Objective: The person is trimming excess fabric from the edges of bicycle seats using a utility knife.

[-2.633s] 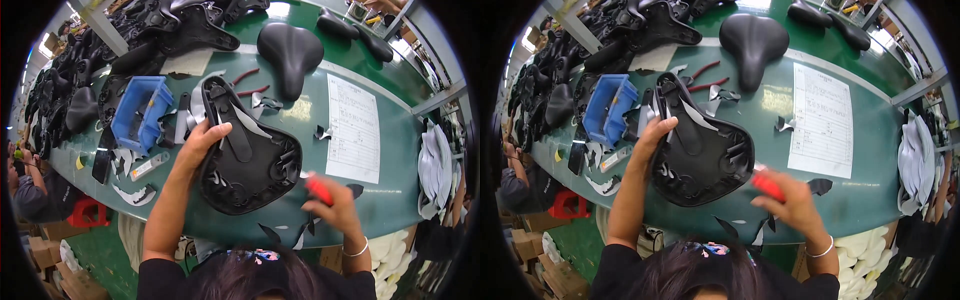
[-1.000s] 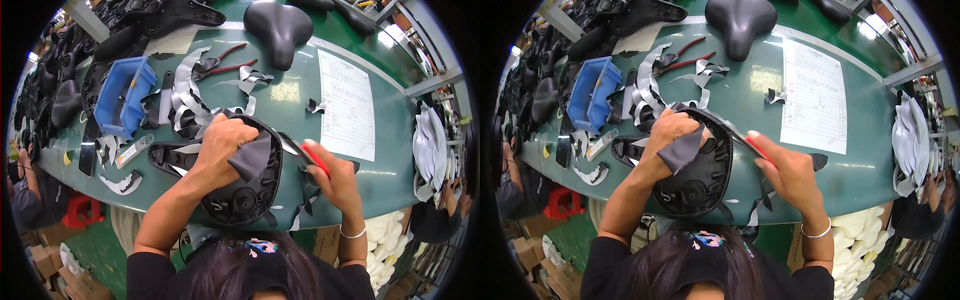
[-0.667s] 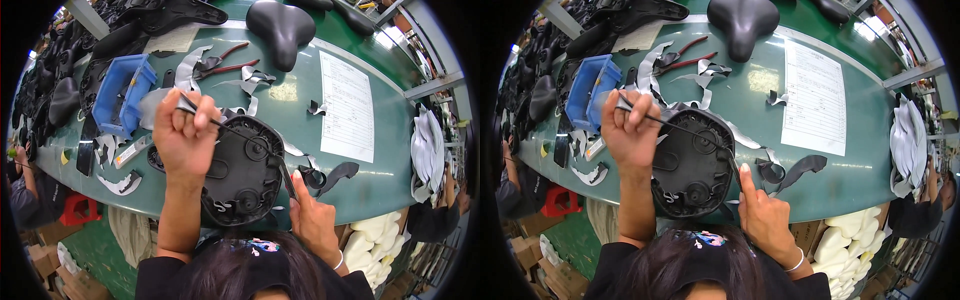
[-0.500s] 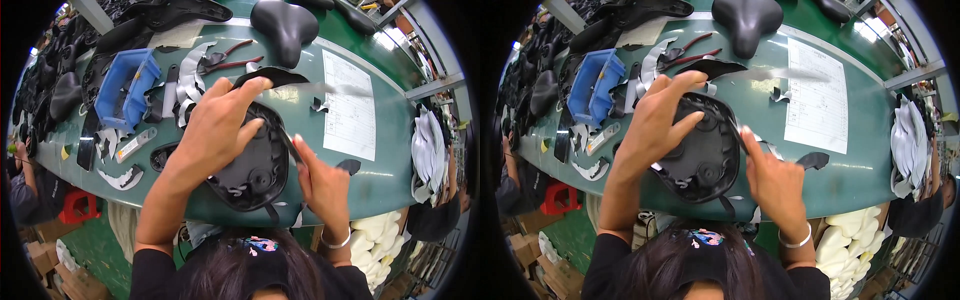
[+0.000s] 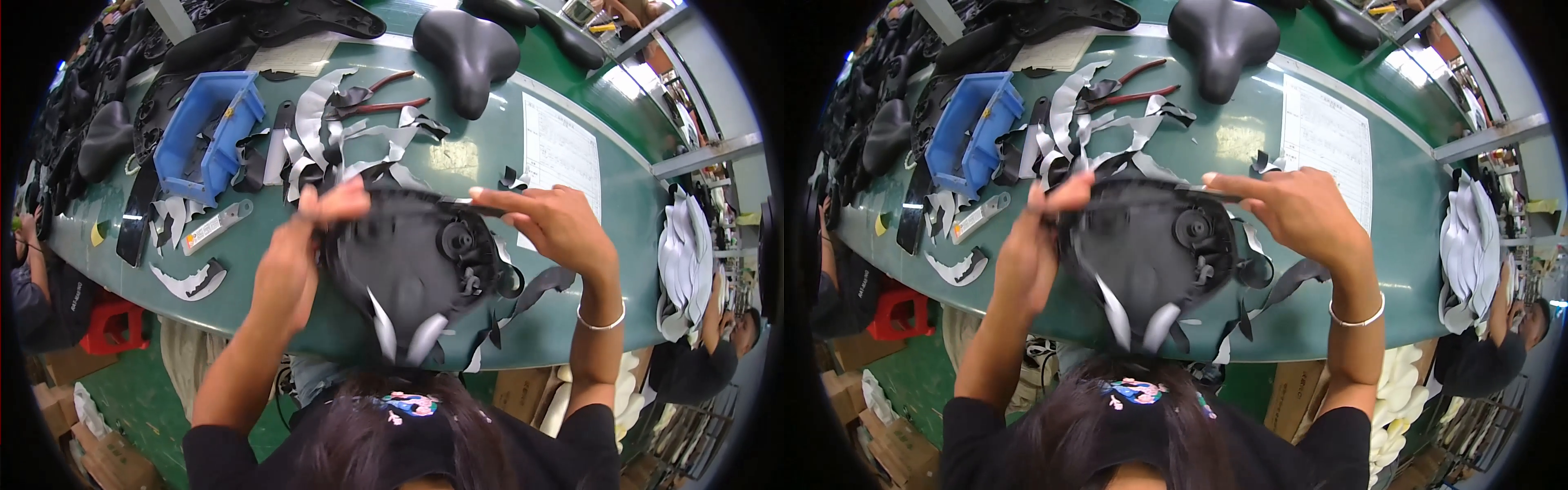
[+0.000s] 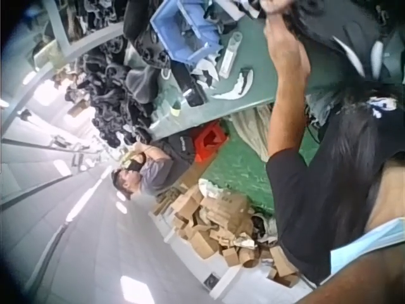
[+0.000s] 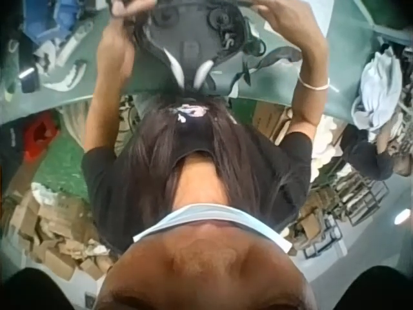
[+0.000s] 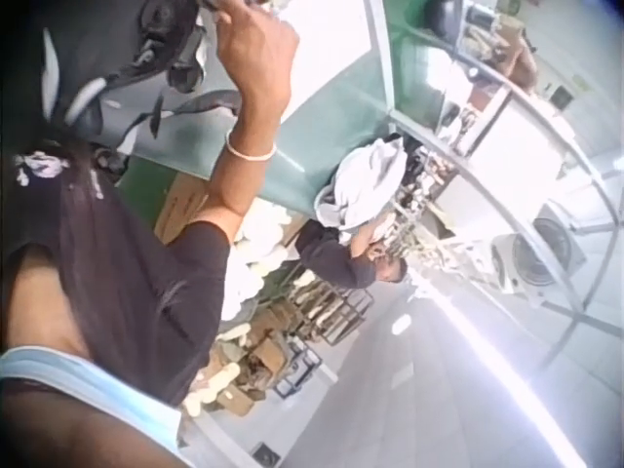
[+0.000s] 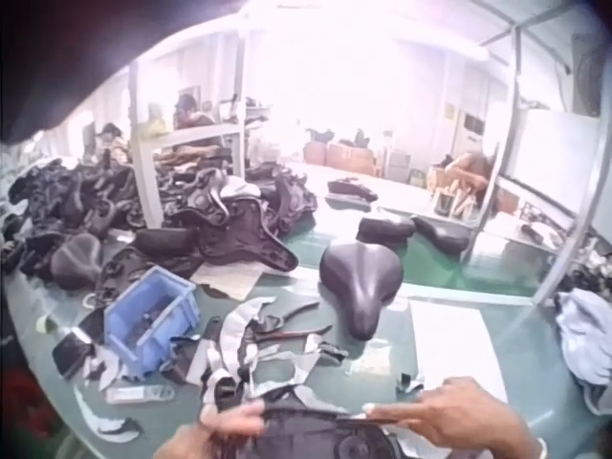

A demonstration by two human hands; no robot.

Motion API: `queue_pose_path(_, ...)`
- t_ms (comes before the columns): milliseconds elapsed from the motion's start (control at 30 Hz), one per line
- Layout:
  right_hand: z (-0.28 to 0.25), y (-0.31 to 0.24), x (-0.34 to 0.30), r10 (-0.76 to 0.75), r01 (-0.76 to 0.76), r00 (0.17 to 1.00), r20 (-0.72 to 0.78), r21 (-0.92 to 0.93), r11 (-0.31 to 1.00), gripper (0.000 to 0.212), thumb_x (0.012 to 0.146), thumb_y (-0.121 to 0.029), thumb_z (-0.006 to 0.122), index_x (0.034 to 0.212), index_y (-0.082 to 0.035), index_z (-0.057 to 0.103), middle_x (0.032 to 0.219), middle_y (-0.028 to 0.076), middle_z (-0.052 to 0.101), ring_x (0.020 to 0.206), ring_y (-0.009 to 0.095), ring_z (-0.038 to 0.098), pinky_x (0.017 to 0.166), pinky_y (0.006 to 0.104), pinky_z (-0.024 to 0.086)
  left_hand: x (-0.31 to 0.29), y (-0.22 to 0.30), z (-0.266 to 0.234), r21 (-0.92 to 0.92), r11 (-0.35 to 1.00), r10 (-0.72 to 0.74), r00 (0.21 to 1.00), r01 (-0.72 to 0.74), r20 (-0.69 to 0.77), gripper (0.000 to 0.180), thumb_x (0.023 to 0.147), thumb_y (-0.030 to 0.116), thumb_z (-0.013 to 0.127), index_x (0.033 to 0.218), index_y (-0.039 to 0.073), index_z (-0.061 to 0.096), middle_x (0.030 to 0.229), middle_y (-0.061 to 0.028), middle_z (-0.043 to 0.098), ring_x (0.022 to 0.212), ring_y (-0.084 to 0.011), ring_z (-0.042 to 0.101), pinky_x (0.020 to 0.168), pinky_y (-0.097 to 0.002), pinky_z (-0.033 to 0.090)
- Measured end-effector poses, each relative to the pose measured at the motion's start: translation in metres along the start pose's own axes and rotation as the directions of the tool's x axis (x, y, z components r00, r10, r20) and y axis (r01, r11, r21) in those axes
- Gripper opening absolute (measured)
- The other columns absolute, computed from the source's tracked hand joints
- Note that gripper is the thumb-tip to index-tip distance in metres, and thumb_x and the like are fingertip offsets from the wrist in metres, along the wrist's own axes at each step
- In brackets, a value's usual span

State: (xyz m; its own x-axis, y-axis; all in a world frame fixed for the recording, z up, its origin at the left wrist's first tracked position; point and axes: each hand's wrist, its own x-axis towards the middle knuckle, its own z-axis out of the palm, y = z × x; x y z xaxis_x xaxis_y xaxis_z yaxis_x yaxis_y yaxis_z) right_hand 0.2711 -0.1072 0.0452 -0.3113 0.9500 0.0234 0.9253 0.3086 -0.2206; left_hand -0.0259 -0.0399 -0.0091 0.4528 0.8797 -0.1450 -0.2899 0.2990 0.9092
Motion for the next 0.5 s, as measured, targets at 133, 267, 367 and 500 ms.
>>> queue_pose_path(133,-0.009,-0.033,0.001,-0.081,0.115,0.987,0.138,-0.256,0.96,0.042,0.085,-0.014,0.058,0.124,-0.029,0.059,0.058,0.002,0.049,0.051,0.022,0.047,0.057,0.0349,0.035,-0.031,0.028,-0.026,0.028,0.976,0.204,0.952,-0.215,0.228,0.059,0.103,0.035,0.024,0.07,0.003,0.061,0.069,-0.0092,0.064,0.081,-0.024,0.06,0.105,-0.0399,0.031)
queue_pose_path(267,-0.013,-0.064,-0.039,0.071,-0.026,0.985,0.155,-0.272,0.962,0.051,0.082,-0.007,0.055,0.127,-0.031,0.055,0.056,0.003,0.045,0.045,0.022,0.045,0.053,0.0358,0.033,-0.036,0.105,-0.081,-0.168,0.791,0.604,0.794,-0.588,0.067,0.047,0.102,0.025,0.031,0.067,0.007,0.056,0.057,-0.0017,0.051,0.075,-0.0156,0.055,0.08,-0.0383,0.046)
queue_pose_path(367,-0.008,-0.092,-0.069,0.159,-0.131,0.982,0.101,-0.236,0.963,0.055,0.079,-0.009,0.06,0.131,-0.025,0.053,0.054,0.003,0.044,0.044,0.022,0.044,0.05,0.0351,0.032,-0.018,0.12,-0.11,0.453,0.525,0.844,0.51,-0.72,-0.165,0.025,0.094,0.015,0.04,0.101,-0.001,0.058,0.087,-0.0072,0.058,0.083,-0.0173,0.056,0.056,-0.0286,0.048)
queue_pose_path(500,-0.003,-0.084,-0.081,0.294,-0.274,0.953,0.073,-0.203,0.94,0.057,0.08,-0.011,0.063,0.134,-0.019,0.05,0.052,0.004,0.044,0.043,0.024,0.042,0.049,0.0351,0.034,0.063,0.07,-0.024,0.668,0.632,-0.122,0.801,-0.393,0.587,0.046,0.094,0.037,0.045,0.116,-0.001,0.056,0.103,-0.0111,0.065,0.068,-0.0148,0.055,0.064,-0.0265,0.045)
